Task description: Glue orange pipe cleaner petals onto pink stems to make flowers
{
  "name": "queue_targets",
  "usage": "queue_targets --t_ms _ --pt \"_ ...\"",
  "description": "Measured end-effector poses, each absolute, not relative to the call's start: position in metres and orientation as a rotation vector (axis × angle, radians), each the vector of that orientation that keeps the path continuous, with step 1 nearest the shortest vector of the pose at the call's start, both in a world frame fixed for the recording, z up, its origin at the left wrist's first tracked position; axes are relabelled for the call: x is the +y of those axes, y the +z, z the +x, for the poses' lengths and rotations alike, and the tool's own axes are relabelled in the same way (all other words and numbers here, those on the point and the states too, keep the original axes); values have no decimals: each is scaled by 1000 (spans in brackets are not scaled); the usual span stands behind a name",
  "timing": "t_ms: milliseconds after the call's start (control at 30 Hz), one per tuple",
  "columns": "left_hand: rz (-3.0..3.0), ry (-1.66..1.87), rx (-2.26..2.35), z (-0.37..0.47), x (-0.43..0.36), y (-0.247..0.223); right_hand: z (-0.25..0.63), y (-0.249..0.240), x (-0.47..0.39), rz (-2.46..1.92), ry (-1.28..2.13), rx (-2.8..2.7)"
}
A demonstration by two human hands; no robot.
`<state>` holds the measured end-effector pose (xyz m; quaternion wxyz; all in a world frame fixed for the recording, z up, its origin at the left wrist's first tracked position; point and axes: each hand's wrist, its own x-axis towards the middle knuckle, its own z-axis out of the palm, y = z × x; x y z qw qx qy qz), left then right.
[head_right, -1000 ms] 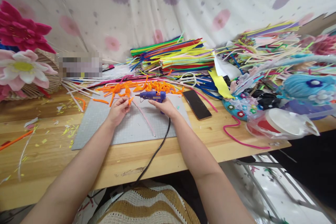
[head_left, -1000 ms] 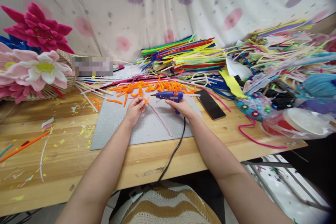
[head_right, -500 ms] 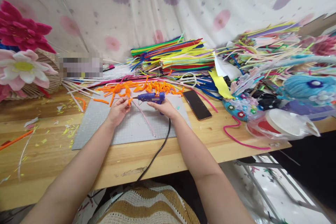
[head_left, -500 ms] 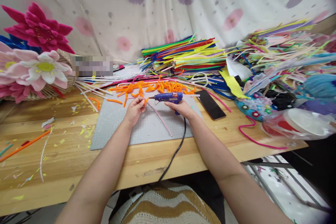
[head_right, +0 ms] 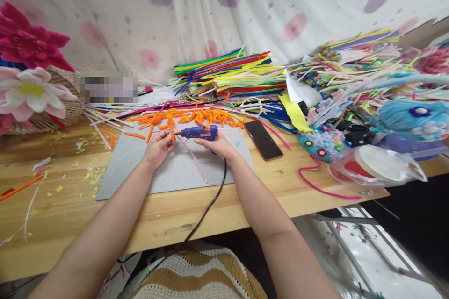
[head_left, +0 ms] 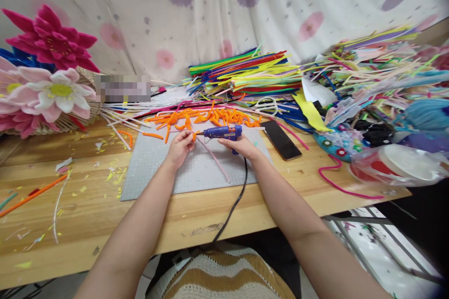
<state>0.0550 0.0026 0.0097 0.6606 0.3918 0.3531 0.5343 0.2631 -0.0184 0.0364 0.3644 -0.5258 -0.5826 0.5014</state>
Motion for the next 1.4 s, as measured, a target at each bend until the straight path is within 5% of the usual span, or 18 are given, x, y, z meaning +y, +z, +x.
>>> queue_targets --t_ms 1400 --pt "875 1212 768 54 4 9 263 38 -16 -1366 1222 -1482"
